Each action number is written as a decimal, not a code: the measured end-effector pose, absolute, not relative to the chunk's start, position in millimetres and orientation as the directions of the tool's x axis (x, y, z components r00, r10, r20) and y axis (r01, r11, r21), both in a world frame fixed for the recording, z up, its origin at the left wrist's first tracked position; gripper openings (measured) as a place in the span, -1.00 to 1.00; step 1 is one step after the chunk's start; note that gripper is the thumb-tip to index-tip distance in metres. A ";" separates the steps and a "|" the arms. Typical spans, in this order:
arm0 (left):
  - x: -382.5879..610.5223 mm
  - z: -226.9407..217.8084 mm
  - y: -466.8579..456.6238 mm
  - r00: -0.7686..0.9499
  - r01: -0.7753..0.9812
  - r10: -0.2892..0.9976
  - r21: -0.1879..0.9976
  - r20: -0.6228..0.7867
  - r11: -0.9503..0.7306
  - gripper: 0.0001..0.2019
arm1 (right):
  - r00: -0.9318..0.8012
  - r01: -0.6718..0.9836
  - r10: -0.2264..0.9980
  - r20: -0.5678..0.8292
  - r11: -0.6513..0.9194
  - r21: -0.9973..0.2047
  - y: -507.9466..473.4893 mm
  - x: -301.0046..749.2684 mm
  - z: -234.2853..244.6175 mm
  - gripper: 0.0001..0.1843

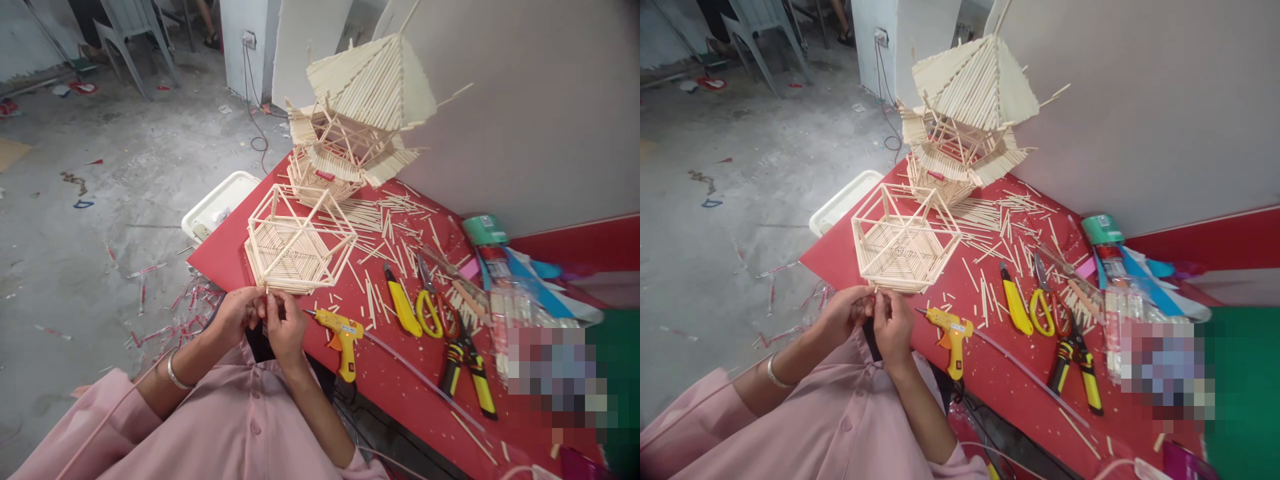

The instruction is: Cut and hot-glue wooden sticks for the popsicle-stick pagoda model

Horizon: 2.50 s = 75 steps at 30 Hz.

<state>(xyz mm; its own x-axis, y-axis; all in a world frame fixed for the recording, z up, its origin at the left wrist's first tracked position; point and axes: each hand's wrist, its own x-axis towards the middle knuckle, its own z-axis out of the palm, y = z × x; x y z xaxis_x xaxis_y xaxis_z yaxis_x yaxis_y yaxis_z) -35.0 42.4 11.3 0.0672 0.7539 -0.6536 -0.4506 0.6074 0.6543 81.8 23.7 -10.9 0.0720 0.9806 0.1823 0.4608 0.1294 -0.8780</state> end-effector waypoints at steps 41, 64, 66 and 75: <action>-34.4 13.8 43.2 0.064 -0.462 0.752 0.648 -0.656 0.605 -0.72 | 0.096 0.488 0.975 0.198 0.127 -0.864 25.3 81.1 -10.5 -0.76; -34.3 12.9 42.5 0.067 -0.472 0.752 0.643 -0.656 0.603 -0.73 | 0.098 0.506 0.970 0.221 0.143 -0.851 25.2 81.2 -11.4 -0.75; -34.3 11.7 42.1 0.072 -0.470 0.753 0.644 -0.654 0.604 -0.72 | 0.098 0.510 0.968 0.232 0.152 -0.847 25.4 81.3 -11.4 -0.75; -35.1 9.1 42.9 0.070 -0.471 0.751 0.642 -0.656 0.605 -0.73 | 0.101 0.498 0.971 0.218 0.140 -0.856 25.3 81.0 -15.1 -0.75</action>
<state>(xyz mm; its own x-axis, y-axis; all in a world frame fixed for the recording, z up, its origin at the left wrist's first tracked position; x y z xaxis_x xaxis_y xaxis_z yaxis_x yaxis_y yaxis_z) -35.1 42.9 9.1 0.0699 0.7514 -0.6561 -0.4708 0.6047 0.6424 81.0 25.3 -15.1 0.1014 0.9706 0.2182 0.4979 0.1404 -0.8558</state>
